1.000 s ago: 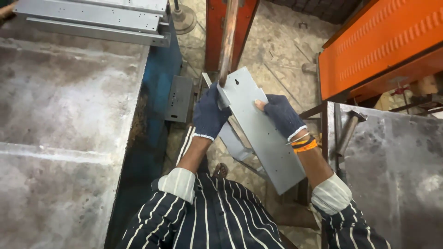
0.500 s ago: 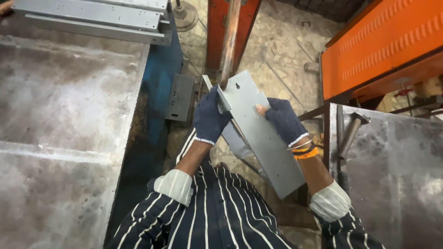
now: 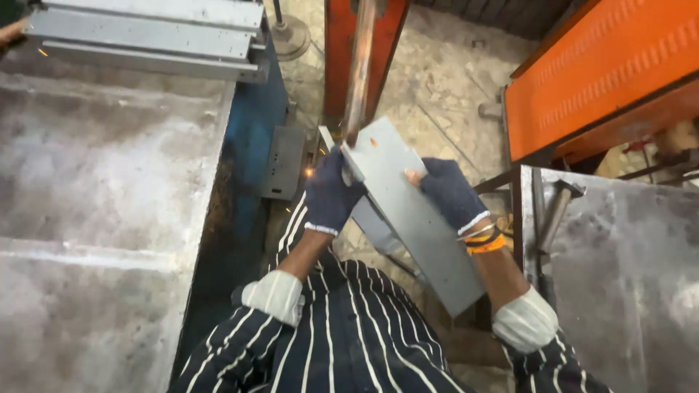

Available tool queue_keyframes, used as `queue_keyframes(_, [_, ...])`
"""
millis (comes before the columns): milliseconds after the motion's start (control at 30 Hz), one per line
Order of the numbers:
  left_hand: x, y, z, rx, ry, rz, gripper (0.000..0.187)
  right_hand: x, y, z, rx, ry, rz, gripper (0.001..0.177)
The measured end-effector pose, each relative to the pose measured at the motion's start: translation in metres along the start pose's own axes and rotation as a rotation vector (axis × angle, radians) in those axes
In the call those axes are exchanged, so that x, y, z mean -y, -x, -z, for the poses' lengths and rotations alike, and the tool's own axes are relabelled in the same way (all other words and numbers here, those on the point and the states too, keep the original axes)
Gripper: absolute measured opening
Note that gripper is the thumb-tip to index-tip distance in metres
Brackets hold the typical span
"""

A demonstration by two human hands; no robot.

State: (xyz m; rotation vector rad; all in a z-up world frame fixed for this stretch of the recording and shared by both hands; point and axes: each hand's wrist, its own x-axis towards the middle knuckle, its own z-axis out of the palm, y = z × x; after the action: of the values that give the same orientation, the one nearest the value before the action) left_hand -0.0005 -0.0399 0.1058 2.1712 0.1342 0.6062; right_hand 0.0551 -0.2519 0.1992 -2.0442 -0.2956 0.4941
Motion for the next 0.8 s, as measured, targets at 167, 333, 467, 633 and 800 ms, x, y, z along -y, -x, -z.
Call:
queue_keyframes(167, [0.026,-0.019,-0.01,0.001,0.028,0.006,0.083,0.006,-0.008,-0.004,-0.029,-0.058,0.021,0.037])
queue_keyframes(333, [0.019,-0.029,0.003,0.006,0.097,0.032,0.075,0.007,-0.015,-0.012,-0.056,-0.03,0.02,0.037])
queue_keyframes(467, [0.019,-0.031,0.003,-0.048,0.165,-0.056,0.07,0.008,-0.017,-0.013,-0.044,-0.069,0.024,0.036])
queue_keyframes(633, [0.026,-0.034,0.001,-0.09,0.114,-0.118,0.071,0.01,-0.02,-0.018,-0.074,-0.092,0.03,0.034])
queue_keyframes(800, [0.03,-0.045,0.005,-0.016,0.046,0.011,0.062,0.012,-0.031,-0.017,-0.119,0.088,0.083,0.037])
